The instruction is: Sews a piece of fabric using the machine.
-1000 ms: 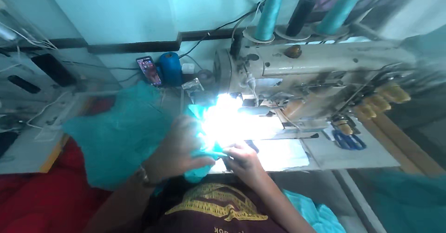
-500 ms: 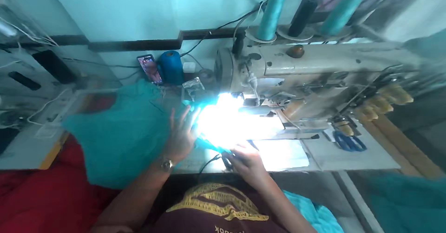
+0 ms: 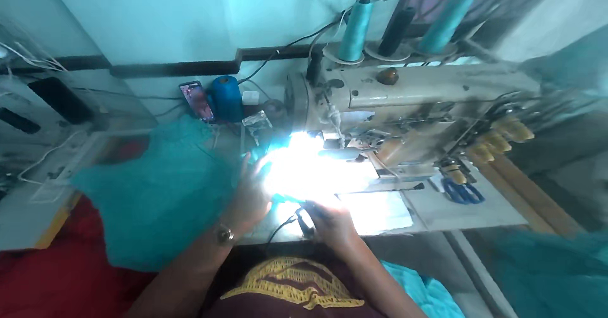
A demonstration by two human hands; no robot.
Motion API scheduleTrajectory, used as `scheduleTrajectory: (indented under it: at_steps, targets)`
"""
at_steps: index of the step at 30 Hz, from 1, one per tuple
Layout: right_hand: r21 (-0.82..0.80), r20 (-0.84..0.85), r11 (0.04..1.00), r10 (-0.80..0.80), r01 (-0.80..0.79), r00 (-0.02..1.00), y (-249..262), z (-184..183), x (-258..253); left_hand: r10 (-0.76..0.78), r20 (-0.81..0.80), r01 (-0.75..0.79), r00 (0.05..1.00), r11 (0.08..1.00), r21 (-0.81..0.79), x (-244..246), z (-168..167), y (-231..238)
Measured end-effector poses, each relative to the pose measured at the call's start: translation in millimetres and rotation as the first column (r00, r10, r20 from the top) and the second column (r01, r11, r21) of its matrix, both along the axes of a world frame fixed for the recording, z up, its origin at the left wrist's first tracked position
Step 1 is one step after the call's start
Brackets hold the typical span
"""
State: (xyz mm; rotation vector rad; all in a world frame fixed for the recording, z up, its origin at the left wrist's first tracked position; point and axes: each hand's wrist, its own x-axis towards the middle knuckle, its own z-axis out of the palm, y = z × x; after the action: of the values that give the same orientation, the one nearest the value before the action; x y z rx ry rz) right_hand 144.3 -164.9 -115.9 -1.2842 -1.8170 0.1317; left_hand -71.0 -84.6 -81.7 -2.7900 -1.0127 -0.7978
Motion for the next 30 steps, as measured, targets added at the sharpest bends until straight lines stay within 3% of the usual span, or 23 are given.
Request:
scheduleTrajectory:
  at_steps: [4,10,13,15,19,23,27,30]
  targets:
    - [0.005,0.089,0.999,-0.038,0.038,0.995,7,-1,2,-0.052,-0.069,0.052,0.996,0.999,0.003,2,-1,13]
    - [-0.114,0.178,0.987,-0.095,0.117,0.979,28,6,-1,0.117,-0.125,-0.145,0.985,0.96,-0.238,14,18,37]
    - [-0.064,0.204,0.987,-0.133,0.148,0.97,31,3,-4,0.086,-0.115,-0.119,0.99,0.94,-0.321,11,25,32]
    - [-0.02,0.194,0.989,-0.14,0.146,0.971,31,-2,-3,0.045,-0.04,-0.057,0.998,0.932,-0.359,7,24,31]
    - [-0.057,0.188,0.986,-0.142,0.155,0.972,29,-5,-3,0.148,0.323,-0.053,0.935,0.957,-0.286,22,3,46]
    - [-0.113,0.155,0.986,-0.1,0.119,0.983,26,-5,-2,0.295,0.337,-0.167,0.894,0.917,-0.361,31,-15,55]
    - [0.111,-0.1,0.983,-0.133,0.144,0.986,16,14,25,0.207,0.419,-0.078,0.884,0.95,-0.303,26,-29,59]
    - [0.386,-0.343,0.856,-0.212,0.343,0.915,10,47,77,0.16,0.436,-0.048,0.885,0.965,-0.257,25,-35,63]
